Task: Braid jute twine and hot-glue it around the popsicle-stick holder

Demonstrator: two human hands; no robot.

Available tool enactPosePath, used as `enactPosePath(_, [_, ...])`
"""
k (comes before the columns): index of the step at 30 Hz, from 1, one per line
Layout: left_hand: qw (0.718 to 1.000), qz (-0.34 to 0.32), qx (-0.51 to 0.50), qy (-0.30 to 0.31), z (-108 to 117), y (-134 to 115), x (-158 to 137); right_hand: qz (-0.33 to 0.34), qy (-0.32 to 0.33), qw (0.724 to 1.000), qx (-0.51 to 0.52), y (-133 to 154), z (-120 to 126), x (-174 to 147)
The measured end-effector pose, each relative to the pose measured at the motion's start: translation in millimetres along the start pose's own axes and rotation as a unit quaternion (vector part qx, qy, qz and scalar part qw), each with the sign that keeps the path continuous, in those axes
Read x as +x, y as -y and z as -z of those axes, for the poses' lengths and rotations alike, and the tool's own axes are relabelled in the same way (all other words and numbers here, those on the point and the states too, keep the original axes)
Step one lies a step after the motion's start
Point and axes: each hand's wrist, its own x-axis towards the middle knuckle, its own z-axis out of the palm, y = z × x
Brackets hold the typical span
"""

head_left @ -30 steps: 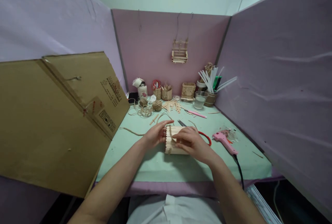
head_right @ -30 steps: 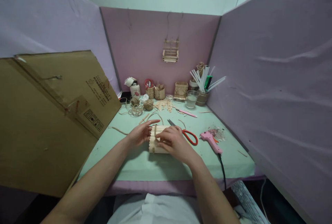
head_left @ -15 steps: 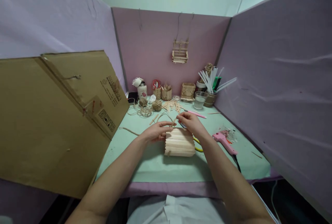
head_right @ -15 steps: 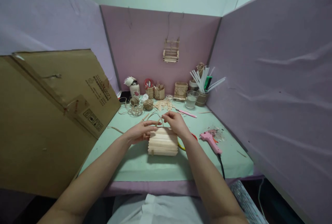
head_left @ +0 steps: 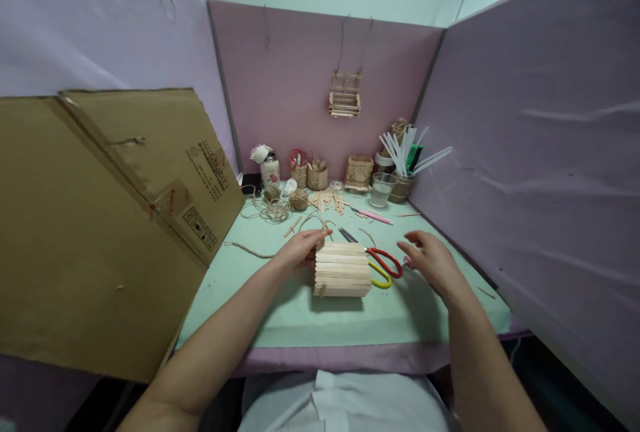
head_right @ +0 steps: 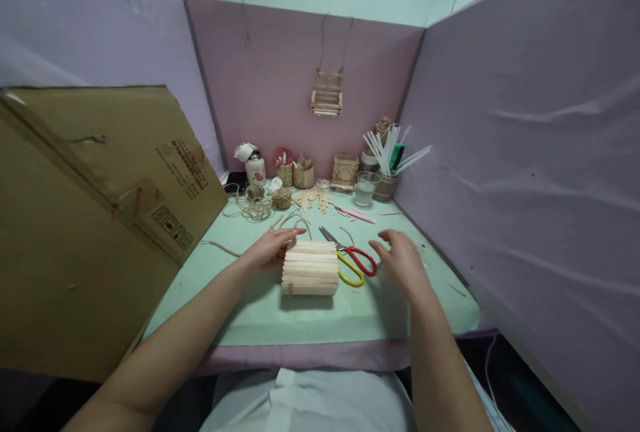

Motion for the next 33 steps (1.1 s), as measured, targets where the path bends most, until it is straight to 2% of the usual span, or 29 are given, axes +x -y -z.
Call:
enactPosePath(3, [1.000, -0.005, 0.000, -0.004, -1.2, 0.1, 0.3, -0.035, 0.064, 0.990, -0.124, -41.7, 9.8, -13.8])
enactPosePath(5, [1.000, -0.006, 0.000, -0.010, -1.5, 0.3, 0.6, -0.056, 0.078, 0.978, -0.187, -56.5, 8.7, -21.2])
enactPosePath(8, [1.000, 0.004, -0.006, -0.010, -0.7, 1.3, 2.1, -0.088, 0.067, 0.965, -0.238, -62.0, -0.1, -26.9])
enactPosePath(11, [1.000, 0.008, -0.018, -0.001, 0.2, 2.7, 3.3, -0.119, 0.024, 0.960, -0.253, -60.9, -9.7, -26.2])
enactPosePath(15, [1.000, 0.001, -0.023, 0.010, -0.2, 3.8, 1.9, -0.111, 0.040, 0.965, -0.236, -62.3, -15.5, -21.8])
enactPosePath(19, [1.000, -0.001, -0.027, 0.012, -2.2, 4.9, -0.8, -0.081, -0.021, 0.988, -0.131, -52.3, -8.0, -23.4])
enactPosePath(22, [0.999, -0.011, -0.032, 0.000, -4.8, 5.8, -3.2, -0.073, -0.051, 0.994, 0.065, -29.0, 6.4, -33.5])
enactPosePath(24, [0.999, -0.009, -0.031, -0.008, -7.0, 6.0, -5.4, -0.078, -0.033, 0.976, 0.199, -8.4, 17.4, -45.3])
enactPosePath(26, [0.999, -0.006, -0.028, -0.017, -9.2, 6.0, -7.9, -0.088, 0.007, 0.958, 0.274, 13.4, 26.8, -60.2])
enactPosePath(29, [0.999, -0.013, -0.030, -0.023, -11.6, 6.5, -11.0, -0.082, 0.085, 0.945, 0.306, 43.6, 33.5, -83.2])
enactPosePath(33, [0.999, -0.022, -0.038, -0.014, -12.2, 9.1, -11.9, -0.045, 0.176, 0.927, 0.329, 71.1, 27.5, -102.4])
